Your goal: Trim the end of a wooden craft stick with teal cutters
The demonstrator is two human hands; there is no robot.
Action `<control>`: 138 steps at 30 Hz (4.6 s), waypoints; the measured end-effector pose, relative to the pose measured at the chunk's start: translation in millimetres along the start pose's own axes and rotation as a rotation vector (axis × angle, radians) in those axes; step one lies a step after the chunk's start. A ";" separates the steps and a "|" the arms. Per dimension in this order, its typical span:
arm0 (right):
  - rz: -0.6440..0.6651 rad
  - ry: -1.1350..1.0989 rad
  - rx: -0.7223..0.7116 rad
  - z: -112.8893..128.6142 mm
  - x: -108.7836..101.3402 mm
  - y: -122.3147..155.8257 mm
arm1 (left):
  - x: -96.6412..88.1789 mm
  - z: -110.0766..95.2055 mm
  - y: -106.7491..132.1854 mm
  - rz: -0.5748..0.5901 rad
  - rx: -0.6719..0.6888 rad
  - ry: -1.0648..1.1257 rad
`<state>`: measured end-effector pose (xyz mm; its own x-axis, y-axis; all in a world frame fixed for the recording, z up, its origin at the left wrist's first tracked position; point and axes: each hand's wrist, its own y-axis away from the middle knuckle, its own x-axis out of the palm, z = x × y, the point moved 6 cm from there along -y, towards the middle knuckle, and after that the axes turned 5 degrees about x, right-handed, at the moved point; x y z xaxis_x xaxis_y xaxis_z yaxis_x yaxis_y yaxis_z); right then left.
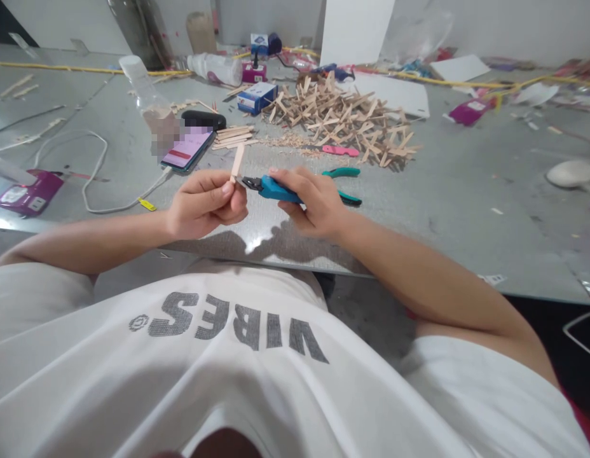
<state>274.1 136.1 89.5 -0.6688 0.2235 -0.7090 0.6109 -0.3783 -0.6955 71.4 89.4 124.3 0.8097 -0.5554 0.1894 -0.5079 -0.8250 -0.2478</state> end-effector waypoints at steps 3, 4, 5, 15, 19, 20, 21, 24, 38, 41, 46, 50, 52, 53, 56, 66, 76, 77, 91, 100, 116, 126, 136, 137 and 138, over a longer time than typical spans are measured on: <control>0.020 0.003 0.021 -4.2 0.9 1.2 | -1.0 0.8 -0.7 -0.058 -0.075 -0.034; 0.026 0.014 0.028 -5.5 0.9 1.9 | -1.0 1.3 -0.4 -0.070 -0.103 -0.045; 0.035 0.030 0.036 -6.6 0.8 2.4 | -0.8 1.6 0.1 -0.075 -0.124 -0.051; 0.014 -0.054 0.008 -0.5 -5.3 -6.5 | 10.3 3.0 0.3 0.249 0.091 0.064; -0.002 -0.082 -0.035 -0.6 -3.8 -7.2 | 13.8 5.0 1.0 0.372 0.236 -0.002; 0.003 -0.087 -0.043 0.9 -4.0 -7.7 | 14.1 5.8 1.5 0.370 0.250 -0.026; 0.005 -0.097 -0.056 3.3 -4.6 -8.4 | 14.3 6.7 2.0 0.362 0.257 -0.042; -0.014 -0.131 -0.121 14.1 -8.3 -11.7 | 17.3 9.4 4.2 0.363 0.261 -0.018; -0.094 -0.192 -0.165 32.2 -7.3 -12.4 | 24.9 18.9 0.6 0.371 0.309 0.050; -0.073 -0.194 -0.122 28.6 -6.6 -13.6 | 22.9 18.7 -1.9 0.310 0.298 0.047; -0.075 -0.130 -0.067 15.0 -3.9 -11.2 | 27.4 13.6 -1.2 0.345 0.230 0.169; -0.067 -0.130 -0.100 13.6 -3.8 -9.4 | 30.7 9.9 2.7 0.402 0.247 0.218; -0.066 -0.146 -0.117 15.5 -5.5 -10.0 | 30.3 10.5 4.1 0.411 0.274 0.211; -0.056 -0.148 -0.115 16.2 -5.9 -10.8 | 29.6 11.1 4.7 0.412 0.292 0.200; -0.029 -0.166 -0.124 18.9 -7.1 -13.6 | 24.7 12.9 5.5 0.376 0.360 0.123; -0.087 -0.259 -0.037 10.4 -11.2 -15.1 | 19.2 6.5 2.6 0.249 0.401 0.017; -0.012 -0.166 -0.013 13.4 -9.2 -15.0 | 20.2 17.3 0.3 0.242 0.231 0.093; -0.016 -0.166 -0.032 13.7 -9.9 -15.1 | 20.7 17.3 0.6 0.245 0.224 0.103; -0.079 -0.159 -0.120 18.3 -14.3 -19.2 | 25.7 13.7 2.5 0.333 0.182 0.228; 0.025 -0.179 -0.112 19.4 -13.1 -18.2 | 23.3 20.1 3.0 0.378 0.240 0.160; 0.147 -0.172 0.144 8.1 0.9 -6.5 | 5.2 32.3 -8.1 0.170 0.366 -0.170; 0.025 -0.139 -0.109 10.0 -11.4 -18.0 | 27.7 22.8 -2.1 0.344 0.224 0.162; -0.013 -0.169 -0.127 14.7 -16.6 -19.3 | 10.2 28.6 -5.7 0.186 0.357 -0.070; -0.015 -0.169 -0.129 14.2 -16.0 -18.8 | 10.6 29.2 -5.8 0.205 0.355 -0.071; -0.006 -0.165 -0.120 13.0 -14.7 -18.4 | 11.2 29.8 -5.7 0.226 0.351 -0.071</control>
<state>267.2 128.1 114.3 -0.7267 0.0709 -0.6833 0.6465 -0.2654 -0.7152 92.2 91.0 99.5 0.7137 -0.6998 0.0302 -0.5543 -0.5906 -0.5865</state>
